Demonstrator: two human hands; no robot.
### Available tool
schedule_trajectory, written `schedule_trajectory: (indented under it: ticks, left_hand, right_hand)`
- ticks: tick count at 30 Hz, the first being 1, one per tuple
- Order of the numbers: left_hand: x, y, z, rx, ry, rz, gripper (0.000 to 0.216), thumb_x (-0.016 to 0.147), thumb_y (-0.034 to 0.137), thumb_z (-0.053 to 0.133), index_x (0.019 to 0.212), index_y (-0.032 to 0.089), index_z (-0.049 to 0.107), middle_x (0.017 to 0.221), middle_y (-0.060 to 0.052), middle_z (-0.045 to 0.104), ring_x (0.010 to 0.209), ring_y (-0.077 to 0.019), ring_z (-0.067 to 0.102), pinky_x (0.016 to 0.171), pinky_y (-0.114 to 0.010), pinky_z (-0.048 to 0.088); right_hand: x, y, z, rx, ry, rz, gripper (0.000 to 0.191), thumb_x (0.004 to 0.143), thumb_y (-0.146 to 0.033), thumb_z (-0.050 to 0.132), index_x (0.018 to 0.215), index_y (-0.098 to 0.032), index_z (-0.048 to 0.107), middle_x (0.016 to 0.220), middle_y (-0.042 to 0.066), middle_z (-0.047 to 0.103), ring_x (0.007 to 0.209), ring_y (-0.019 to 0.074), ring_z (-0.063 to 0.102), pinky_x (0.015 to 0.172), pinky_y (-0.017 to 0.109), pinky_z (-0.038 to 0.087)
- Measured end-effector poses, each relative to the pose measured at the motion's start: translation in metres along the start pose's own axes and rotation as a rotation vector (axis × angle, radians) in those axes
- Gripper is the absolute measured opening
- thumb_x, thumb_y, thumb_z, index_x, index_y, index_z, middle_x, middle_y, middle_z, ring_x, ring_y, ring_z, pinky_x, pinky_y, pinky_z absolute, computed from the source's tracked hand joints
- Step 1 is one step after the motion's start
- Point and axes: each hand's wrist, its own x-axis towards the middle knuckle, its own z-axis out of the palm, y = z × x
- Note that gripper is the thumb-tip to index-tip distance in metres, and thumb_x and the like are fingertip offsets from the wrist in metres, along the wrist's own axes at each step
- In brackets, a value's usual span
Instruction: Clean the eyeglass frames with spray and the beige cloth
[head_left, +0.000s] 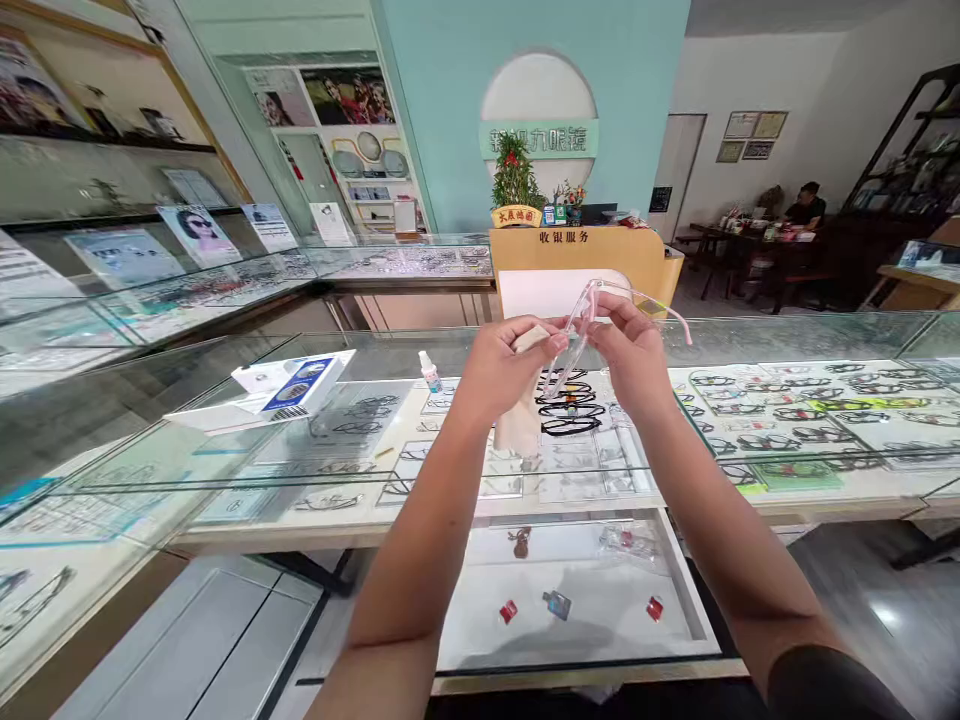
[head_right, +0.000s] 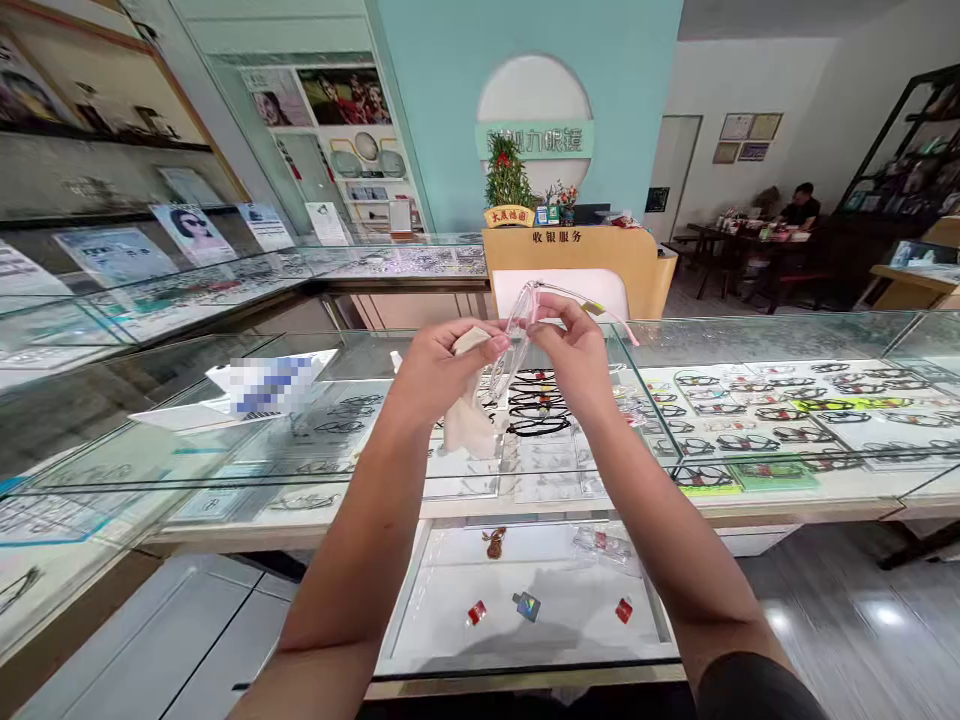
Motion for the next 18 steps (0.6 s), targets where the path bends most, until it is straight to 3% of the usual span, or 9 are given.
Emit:
schedule_trajectory:
  ticks: [7, 11, 18]
  left_hand:
    - [-0.004, 0.003, 0.007, 0.077, -0.017, -0.004, 0.017, 0.085, 0.038, 0.083, 0.087, 0.021, 0.083, 0.130, -0.008, 0.082, 0.117, -0.0312, 0.077, 0.099, -0.043, 0.055]
    - [-0.003, 0.004, 0.009, 0.061, -0.007, -0.011, 0.017, 0.086, 0.038, 0.082, 0.087, 0.021, 0.084, 0.132, -0.007, 0.081, 0.116, -0.0304, 0.076, 0.100, -0.043, 0.055]
    - [-0.001, -0.001, 0.010, 0.048, 0.051, -0.025, 0.022, 0.083, 0.042, 0.085, 0.088, 0.021, 0.084, 0.126, -0.008, 0.082, 0.107, -0.0266, 0.074, 0.095, -0.040, 0.055]
  right_hand:
    - [0.003, 0.005, -0.005, -0.134, -0.013, -0.134, 0.045, 0.085, -0.025, 0.071, 0.129, -0.034, 0.065, 0.122, 0.006, 0.072, 0.111, 0.0262, 0.075, 0.099, 0.049, 0.065]
    - [0.003, 0.003, -0.007, -0.204, -0.005, -0.148, 0.035, 0.087, -0.023, 0.066, 0.120, -0.032, 0.068, 0.142, 0.007, 0.066, 0.118, 0.0264, 0.072, 0.098, 0.047, 0.066]
    - [0.009, 0.004, -0.011, -0.174, 0.005, -0.092, 0.033, 0.080, -0.023, 0.065, 0.112, -0.029, 0.065, 0.122, 0.007, 0.074, 0.115, 0.0261, 0.072, 0.097, 0.045, 0.063]
